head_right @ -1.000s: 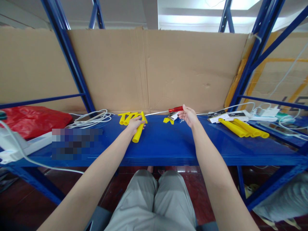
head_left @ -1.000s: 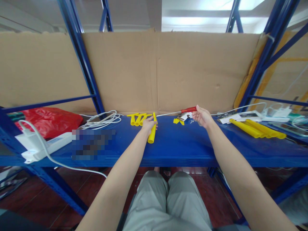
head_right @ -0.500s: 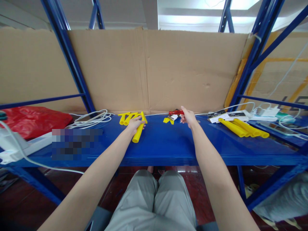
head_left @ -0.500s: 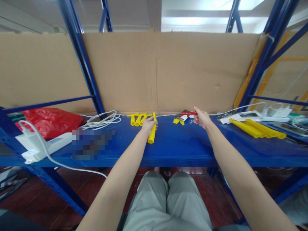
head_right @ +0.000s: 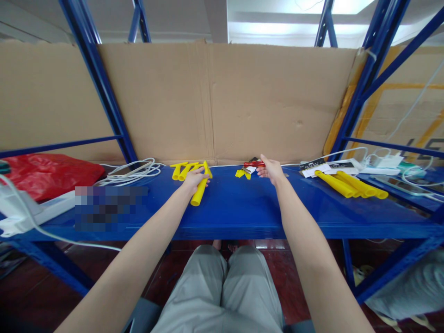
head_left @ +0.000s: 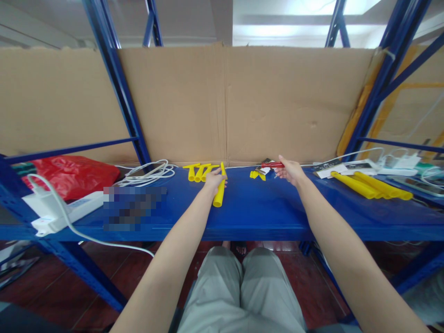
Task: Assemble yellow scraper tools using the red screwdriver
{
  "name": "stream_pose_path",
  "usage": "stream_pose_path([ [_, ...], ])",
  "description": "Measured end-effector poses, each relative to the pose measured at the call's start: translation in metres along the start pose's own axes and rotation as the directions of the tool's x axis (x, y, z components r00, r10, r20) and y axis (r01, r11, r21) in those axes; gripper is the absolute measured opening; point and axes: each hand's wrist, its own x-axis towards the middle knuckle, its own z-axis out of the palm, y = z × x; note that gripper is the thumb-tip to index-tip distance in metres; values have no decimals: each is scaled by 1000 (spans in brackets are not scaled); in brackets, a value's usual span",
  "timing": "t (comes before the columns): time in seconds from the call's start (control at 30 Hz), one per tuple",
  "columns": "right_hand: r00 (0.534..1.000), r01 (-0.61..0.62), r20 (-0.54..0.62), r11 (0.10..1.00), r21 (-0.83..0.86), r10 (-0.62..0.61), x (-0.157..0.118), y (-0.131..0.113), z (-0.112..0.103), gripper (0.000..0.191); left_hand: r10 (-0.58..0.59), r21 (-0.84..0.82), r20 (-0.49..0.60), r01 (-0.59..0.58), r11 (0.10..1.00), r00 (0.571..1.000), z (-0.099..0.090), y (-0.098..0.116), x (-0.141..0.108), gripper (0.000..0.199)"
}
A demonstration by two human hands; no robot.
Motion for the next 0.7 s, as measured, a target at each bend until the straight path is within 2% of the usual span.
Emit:
stream_pose_path([
  [0.33,984,103,126,979,178,-126,0,1,-2,20,0,-3,-13,0,1000,1000,0,0,-1,63],
  [0.7,988,95,111,987,127,-110,2,3,0,24,-1,-30,-20,1,1000,1000,0,-3,5,64],
])
